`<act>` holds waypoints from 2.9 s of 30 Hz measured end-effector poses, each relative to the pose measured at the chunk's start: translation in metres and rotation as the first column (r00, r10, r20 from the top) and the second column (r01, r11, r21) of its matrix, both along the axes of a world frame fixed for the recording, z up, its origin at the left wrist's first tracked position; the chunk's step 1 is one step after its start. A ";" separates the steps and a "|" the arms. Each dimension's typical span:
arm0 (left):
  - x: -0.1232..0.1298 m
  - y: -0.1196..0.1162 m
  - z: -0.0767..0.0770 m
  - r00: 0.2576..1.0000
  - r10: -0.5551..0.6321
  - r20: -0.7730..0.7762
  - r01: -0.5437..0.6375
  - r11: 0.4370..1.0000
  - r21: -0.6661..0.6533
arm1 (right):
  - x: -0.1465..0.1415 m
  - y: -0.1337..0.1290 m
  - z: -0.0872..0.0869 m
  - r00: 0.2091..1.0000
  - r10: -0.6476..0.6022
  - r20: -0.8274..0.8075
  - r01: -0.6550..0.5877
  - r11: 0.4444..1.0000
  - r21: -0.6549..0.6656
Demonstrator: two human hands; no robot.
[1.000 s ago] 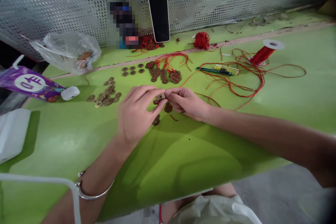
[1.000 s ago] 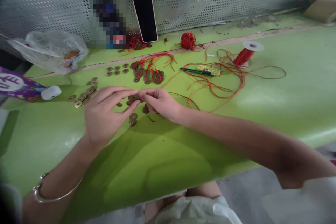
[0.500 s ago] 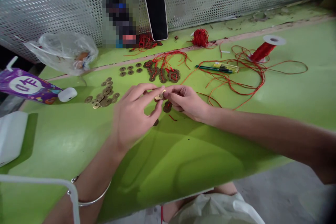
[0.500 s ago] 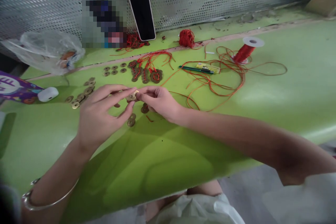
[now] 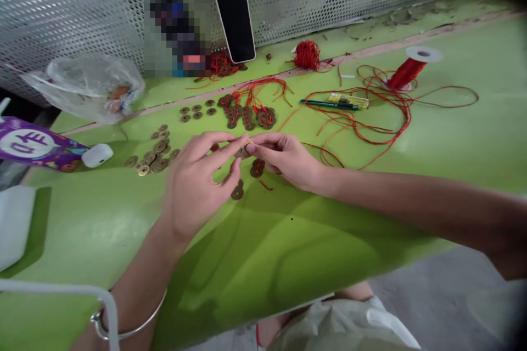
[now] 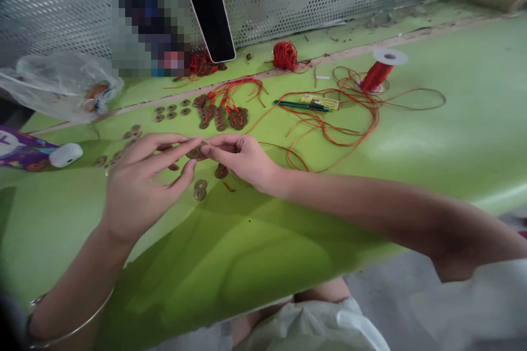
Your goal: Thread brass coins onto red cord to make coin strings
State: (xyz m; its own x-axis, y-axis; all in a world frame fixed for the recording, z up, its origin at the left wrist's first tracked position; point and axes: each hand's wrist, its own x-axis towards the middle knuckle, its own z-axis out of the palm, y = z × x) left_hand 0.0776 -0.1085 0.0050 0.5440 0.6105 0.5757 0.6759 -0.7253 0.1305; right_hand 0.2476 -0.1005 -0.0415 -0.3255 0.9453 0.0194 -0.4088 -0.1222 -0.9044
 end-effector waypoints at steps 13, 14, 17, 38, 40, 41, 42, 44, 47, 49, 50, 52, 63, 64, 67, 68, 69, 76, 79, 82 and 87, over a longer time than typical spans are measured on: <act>0.003 -0.004 0.000 0.906 0.184 0.382 0.017 0.885 -0.465 | -0.001 -0.002 0.000 0.999 -0.042 0.009 0.042 0.999 -0.001; 0.003 -0.004 -0.002 0.886 0.218 0.410 0.025 0.859 -0.512 | -0.001 -0.002 0.000 0.999 -0.041 0.017 0.041 0.999 0.005; 0.001 -0.001 -0.007 0.854 0.263 0.448 0.039 0.827 -0.561 | -0.001 -0.003 0.002 0.998 -0.029 0.058 0.028 0.999 0.023; 0.006 0.001 -0.011 0.672 0.356 0.649 0.116 0.815 -0.567 | 0.002 -0.003 0.000 0.990 0.042 0.135 -0.051 0.997 0.063; 0.005 0.002 -0.010 0.683 0.360 0.635 0.101 0.815 -0.571 | 0.002 -0.003 0.000 0.986 0.045 0.163 -0.057 0.996 0.070; 0.004 0.002 -0.010 0.694 0.361 0.623 0.093 0.813 -0.575 | 0.002 -0.003 0.001 0.984 0.040 0.173 -0.052 0.996 0.068; 0.004 0.002 -0.010 0.707 0.361 0.608 0.084 0.811 -0.579 | 0.002 -0.003 0.002 0.983 0.034 0.182 -0.046 0.997 0.064; 0.003 0.002 -0.010 0.731 0.361 0.579 0.061 0.811 -0.582 | 0.002 -0.004 0.004 0.980 0.027 0.197 -0.039 0.997 0.061; 0.001 0.002 -0.009 0.752 0.362 0.551 0.038 0.811 -0.585 | 0.003 -0.004 0.007 0.977 0.035 0.212 -0.052 0.996 0.075; 0.001 0.002 -0.007 0.763 0.359 0.538 0.033 0.810 -0.586 | 0.004 -0.004 0.008 0.973 0.039 0.229 -0.061 0.994 0.092; 0.000 0.003 -0.007 0.770 0.356 0.530 0.030 0.808 -0.588 | 0.005 -0.004 0.007 0.969 0.038 0.245 -0.065 0.993 0.102; 0.000 0.003 -0.006 0.781 0.353 0.514 0.024 0.807 -0.591 | 0.005 -0.003 0.006 0.958 0.032 0.285 -0.072 0.989 0.130; 0.004 0.000 -0.008 0.766 0.351 0.538 0.044 0.807 -0.589 | 0.004 -0.001 -0.002 0.930 -0.026 0.367 -0.082 0.957 0.277; 0.004 -0.001 -0.008 0.770 0.351 0.533 0.043 0.805 -0.592 | 0.004 -0.001 -0.002 0.929 -0.034 0.370 -0.081 0.953 0.291; 0.006 -0.003 -0.009 0.778 0.350 0.522 0.036 0.805 -0.593 | 0.004 -0.002 -0.001 0.932 -0.056 0.359 -0.074 0.938 0.337; 0.007 -0.003 -0.008 0.780 0.345 0.522 0.033 0.810 -0.585 | 0.004 -0.002 -0.001 0.931 -0.058 0.361 -0.075 0.936 0.345; 0.008 -0.004 -0.008 0.781 0.341 0.524 0.029 0.818 -0.575 | 0.004 -0.002 -0.001 0.928 -0.058 0.368 -0.078 0.936 0.343; 0.011 -0.005 -0.009 0.795 0.342 0.501 0.006 0.821 -0.571 | 0.003 -0.003 0.000 0.922 -0.037 0.385 -0.075 0.960 0.272; 0.011 -0.005 -0.010 0.793 0.352 0.496 -0.012 0.825 -0.566 | 0.003 -0.003 0.000 0.933 -0.035 0.358 -0.071 0.958 0.279; 0.011 -0.005 -0.011 0.799 0.350 0.490 -0.027 0.834 -0.552 | 0.003 -0.004 0.001 0.932 -0.036 0.360 -0.070 0.958 0.277; 0.010 -0.005 -0.010 0.818 0.327 0.474 -0.031 0.847 -0.530 | 0.004 -0.005 0.002 0.930 -0.030 0.368 -0.070 0.964 0.255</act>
State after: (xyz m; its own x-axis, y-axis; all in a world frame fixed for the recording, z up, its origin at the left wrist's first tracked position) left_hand 0.0873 -0.1138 -0.0052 0.0949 0.9360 0.3391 0.5003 -0.3393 0.7966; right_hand 0.2513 -0.1050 -0.0390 -0.3753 0.9165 0.1385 -0.0439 0.1317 -0.9903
